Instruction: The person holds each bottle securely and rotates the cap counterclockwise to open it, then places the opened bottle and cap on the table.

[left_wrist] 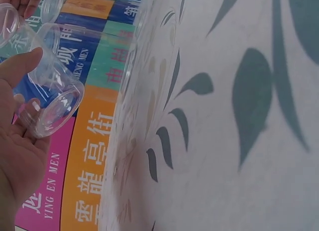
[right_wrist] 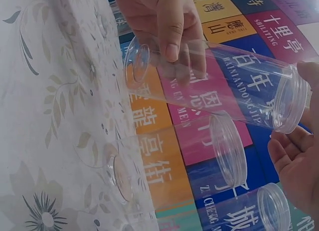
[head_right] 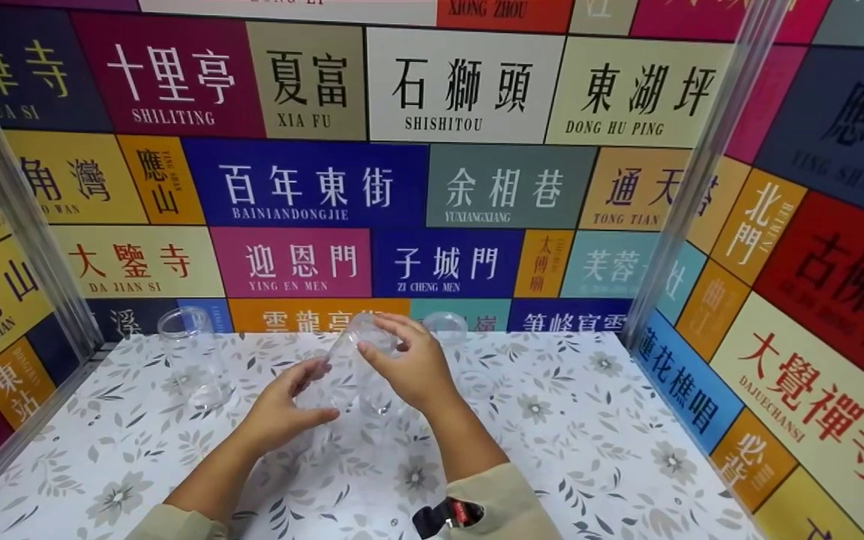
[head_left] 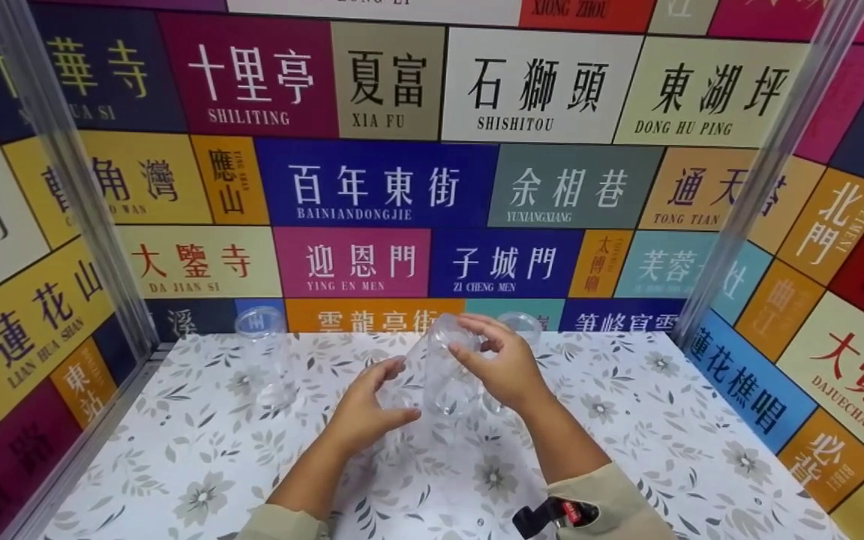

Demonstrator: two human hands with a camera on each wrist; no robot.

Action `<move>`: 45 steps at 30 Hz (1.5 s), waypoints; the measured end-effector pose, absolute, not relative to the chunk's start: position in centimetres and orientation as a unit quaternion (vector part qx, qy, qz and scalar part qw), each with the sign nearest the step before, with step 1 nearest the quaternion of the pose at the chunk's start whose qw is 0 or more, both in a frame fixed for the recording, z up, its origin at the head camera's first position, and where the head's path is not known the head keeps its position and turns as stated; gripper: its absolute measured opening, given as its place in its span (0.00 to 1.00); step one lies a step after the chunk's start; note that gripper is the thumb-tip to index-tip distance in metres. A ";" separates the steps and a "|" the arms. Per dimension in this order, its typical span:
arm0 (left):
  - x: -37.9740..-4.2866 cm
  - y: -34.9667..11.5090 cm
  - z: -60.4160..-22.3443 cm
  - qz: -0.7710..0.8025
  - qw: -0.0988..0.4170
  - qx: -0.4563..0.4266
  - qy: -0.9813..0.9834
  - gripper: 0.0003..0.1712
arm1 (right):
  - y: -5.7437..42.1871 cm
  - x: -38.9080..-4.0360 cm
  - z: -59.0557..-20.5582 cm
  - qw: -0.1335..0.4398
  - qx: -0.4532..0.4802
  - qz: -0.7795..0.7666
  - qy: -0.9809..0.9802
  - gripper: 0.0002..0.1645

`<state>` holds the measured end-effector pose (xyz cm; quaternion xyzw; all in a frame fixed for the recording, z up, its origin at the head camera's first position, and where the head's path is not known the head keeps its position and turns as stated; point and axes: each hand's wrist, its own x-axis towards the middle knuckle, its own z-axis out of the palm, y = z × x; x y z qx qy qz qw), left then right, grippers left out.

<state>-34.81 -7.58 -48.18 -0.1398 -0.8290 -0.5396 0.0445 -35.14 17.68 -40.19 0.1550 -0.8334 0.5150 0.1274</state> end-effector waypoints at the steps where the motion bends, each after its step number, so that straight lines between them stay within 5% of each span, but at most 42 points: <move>1: -34.8 -7.6 -48.2 -0.539 0.047 -0.139 -0.829 0.48 | 17.7 -35.1 -40.3 0.127 0.158 0.517 -0.831 0.29; 33: -34.5 -7.7 -48.3 -0.518 0.054 -0.111 -0.847 0.47 | 17.8 -34.7 -41.6 0.139 0.241 0.501 -0.819 0.28; 45: -34.4 -7.9 -48.4 -0.517 0.060 -0.117 -0.846 0.48 | 17.1 -34.6 -41.6 0.159 0.173 0.497 -0.835 0.41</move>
